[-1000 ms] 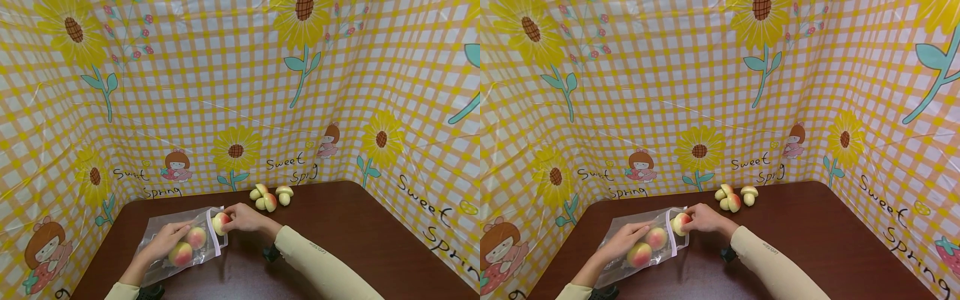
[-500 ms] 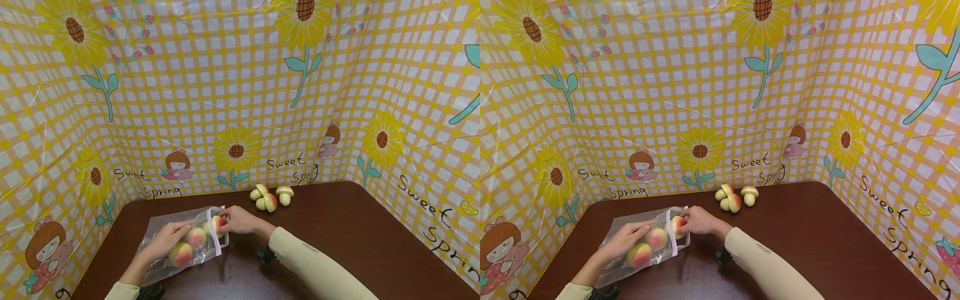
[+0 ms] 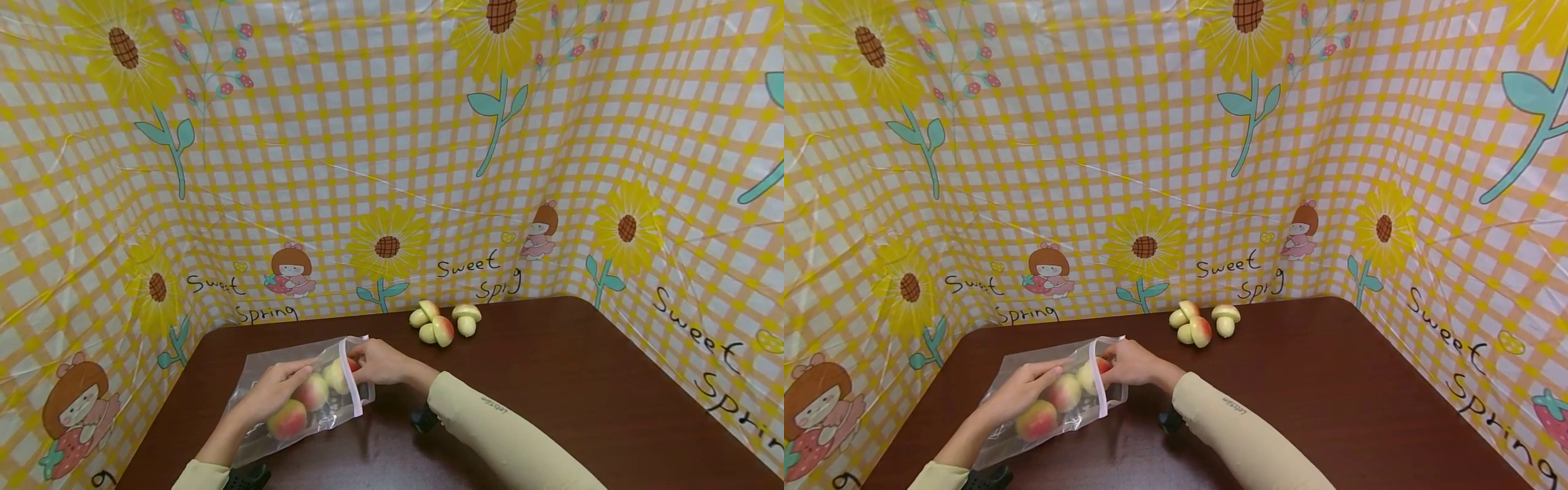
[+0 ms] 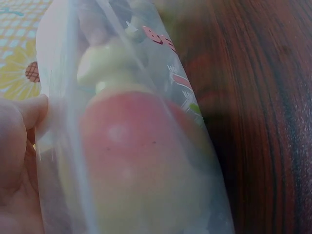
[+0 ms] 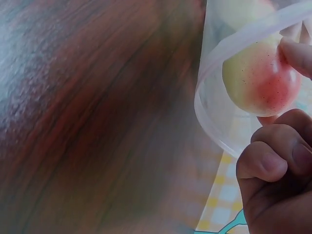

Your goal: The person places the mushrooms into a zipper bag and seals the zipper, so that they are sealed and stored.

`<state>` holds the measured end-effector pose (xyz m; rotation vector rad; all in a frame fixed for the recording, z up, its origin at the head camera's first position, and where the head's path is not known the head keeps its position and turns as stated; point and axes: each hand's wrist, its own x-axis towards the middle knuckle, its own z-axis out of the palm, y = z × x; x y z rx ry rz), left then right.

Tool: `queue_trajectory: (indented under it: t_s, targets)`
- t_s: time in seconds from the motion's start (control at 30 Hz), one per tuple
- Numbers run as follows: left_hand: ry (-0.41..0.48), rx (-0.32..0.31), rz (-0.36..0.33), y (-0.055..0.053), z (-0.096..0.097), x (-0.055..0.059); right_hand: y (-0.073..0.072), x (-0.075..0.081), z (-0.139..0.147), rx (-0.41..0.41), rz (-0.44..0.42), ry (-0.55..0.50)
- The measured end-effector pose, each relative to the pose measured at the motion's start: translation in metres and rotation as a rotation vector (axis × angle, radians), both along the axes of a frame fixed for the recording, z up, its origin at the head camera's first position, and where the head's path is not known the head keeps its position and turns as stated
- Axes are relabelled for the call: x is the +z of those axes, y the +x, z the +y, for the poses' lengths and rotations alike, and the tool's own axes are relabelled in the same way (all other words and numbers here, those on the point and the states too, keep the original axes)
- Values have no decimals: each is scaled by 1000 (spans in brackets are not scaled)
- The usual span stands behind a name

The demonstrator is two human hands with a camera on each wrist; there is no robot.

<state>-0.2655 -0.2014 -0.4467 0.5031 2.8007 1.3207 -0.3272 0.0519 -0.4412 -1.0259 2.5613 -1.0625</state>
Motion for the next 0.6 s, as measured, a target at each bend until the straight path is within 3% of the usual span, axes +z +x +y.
queue_trajectory:
  t_s: [0.6]
  targets:
    - [3,5,6,2,2,4,3,-6,-10,-23,-26,2]
